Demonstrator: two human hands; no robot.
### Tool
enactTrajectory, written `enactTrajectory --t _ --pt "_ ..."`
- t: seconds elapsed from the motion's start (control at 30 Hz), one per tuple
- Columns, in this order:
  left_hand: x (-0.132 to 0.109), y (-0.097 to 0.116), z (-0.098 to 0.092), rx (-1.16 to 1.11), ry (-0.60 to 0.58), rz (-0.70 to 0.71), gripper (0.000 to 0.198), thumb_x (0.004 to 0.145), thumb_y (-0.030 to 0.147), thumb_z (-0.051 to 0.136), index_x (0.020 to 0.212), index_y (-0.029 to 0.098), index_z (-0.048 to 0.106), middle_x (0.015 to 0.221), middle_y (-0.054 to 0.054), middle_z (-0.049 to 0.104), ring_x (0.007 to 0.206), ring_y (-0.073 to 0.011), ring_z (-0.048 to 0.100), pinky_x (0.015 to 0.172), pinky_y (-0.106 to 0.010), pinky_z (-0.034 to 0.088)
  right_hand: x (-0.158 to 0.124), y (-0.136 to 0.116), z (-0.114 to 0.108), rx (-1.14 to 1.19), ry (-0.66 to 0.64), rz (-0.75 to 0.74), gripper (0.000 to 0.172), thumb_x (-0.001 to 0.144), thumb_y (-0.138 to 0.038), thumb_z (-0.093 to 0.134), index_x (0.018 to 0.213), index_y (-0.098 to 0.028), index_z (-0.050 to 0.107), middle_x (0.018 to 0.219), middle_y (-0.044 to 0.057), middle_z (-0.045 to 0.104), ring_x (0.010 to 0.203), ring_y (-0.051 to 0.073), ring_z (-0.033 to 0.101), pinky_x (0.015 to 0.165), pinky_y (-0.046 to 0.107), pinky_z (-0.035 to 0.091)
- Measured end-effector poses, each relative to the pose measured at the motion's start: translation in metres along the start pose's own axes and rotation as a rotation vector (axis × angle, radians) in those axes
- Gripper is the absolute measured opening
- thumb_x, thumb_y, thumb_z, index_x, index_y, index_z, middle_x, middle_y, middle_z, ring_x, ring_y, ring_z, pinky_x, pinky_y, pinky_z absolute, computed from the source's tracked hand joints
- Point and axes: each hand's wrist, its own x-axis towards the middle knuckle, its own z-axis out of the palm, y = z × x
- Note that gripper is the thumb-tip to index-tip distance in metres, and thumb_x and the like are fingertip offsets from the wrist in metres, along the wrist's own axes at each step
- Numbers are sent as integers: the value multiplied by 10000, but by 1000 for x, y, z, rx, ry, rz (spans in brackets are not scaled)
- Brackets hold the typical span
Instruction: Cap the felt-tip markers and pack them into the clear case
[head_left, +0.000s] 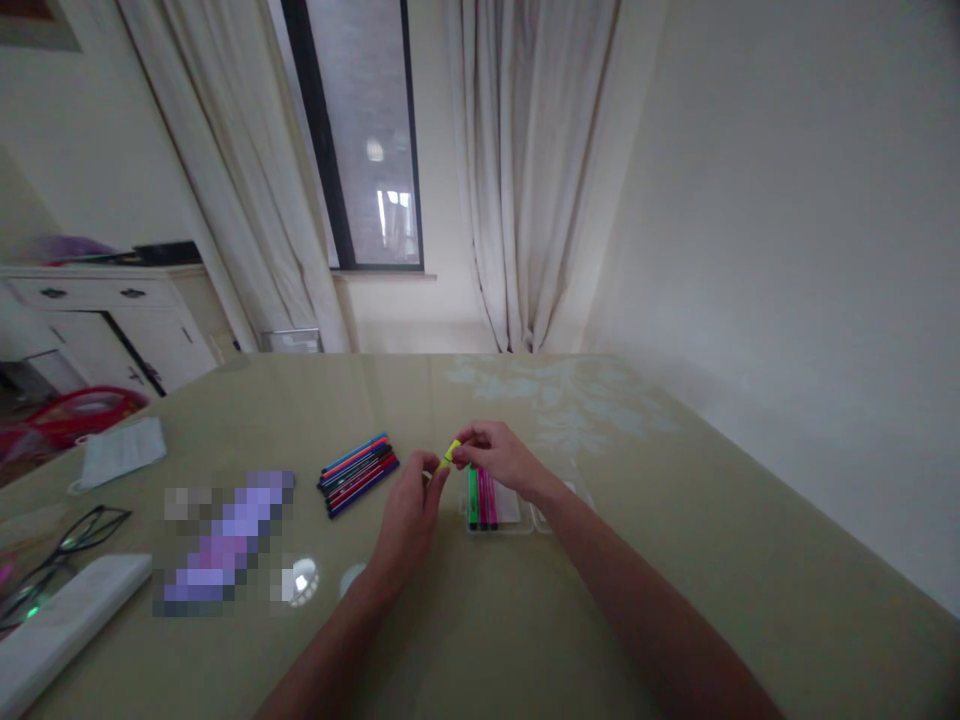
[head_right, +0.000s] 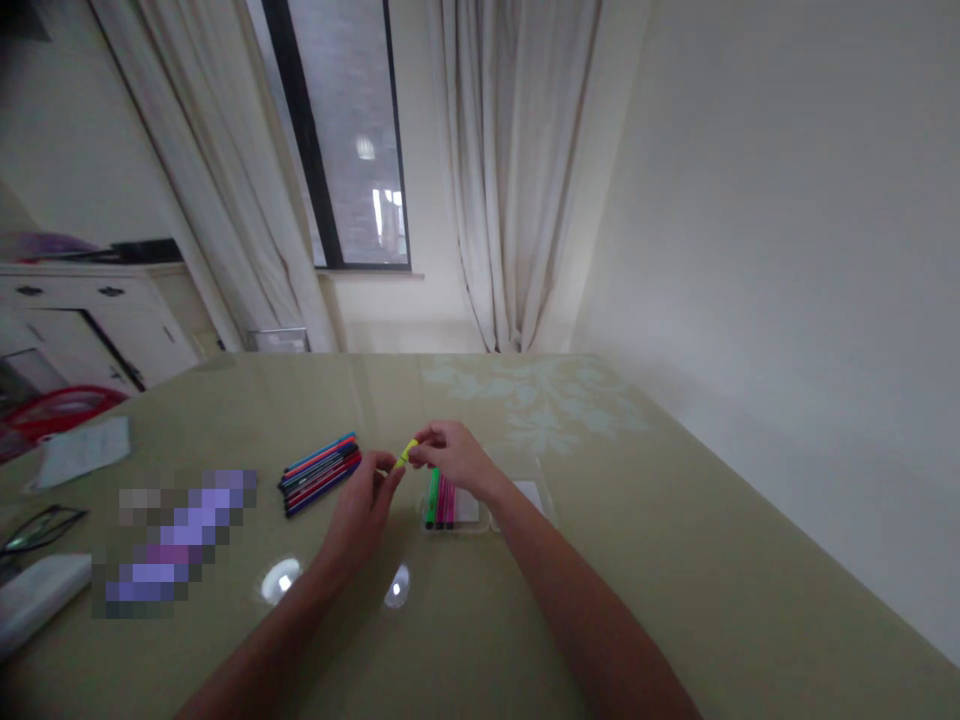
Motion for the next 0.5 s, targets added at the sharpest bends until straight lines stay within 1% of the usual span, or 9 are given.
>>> enactTrajectory --t 0.1,0.2,0.3,0.37,0.5 --pt "-3 5 1 -94 50 -1 258 999 479 531 1015 229 592 926 -27 687 794 -196 648 723 -322 519 -1 -4 0 86 39 32 334 733 -417 843 936 -173 740 837 44 778 772 168 733 710 276 547" --pt "-2 5 -1 -182 10 -22 288 995 480 551 1099 223 629 1002 -52 718 867 -207 678 742 -327 537 -1 -8 -7 122 106 74 266 759 -343 815 959 -178 758 861 40 780 803 159 735 725 264 555" --pt "-1 3 0 -224 -28 -52 328 982 491 565 1120 211 670 955 -57 742 829 -213 692 716 -330 540 0 -10 -16 149 211 88 220 765 -284 810 951 -177 759 892 43 782 810 152 733 748 263 568" --pt "-1 2 1 -203 5 -46 308 964 480 596 1076 211 697 933 -52 746 811 -212 688 715 -329 534 1 -11 -21 181 204 102 236 755 -262 826 962 -173 756 906 46 784 808 153 739 770 276 585" --pt "-4 0 5 -137 92 26 223 933 420 656 1018 224 721 894 -22 705 795 -194 661 732 -315 515 -1 -11 -22 244 131 89 281 737 -242 861 988 -163 763 912 40 786 827 151 752 862 302 604"
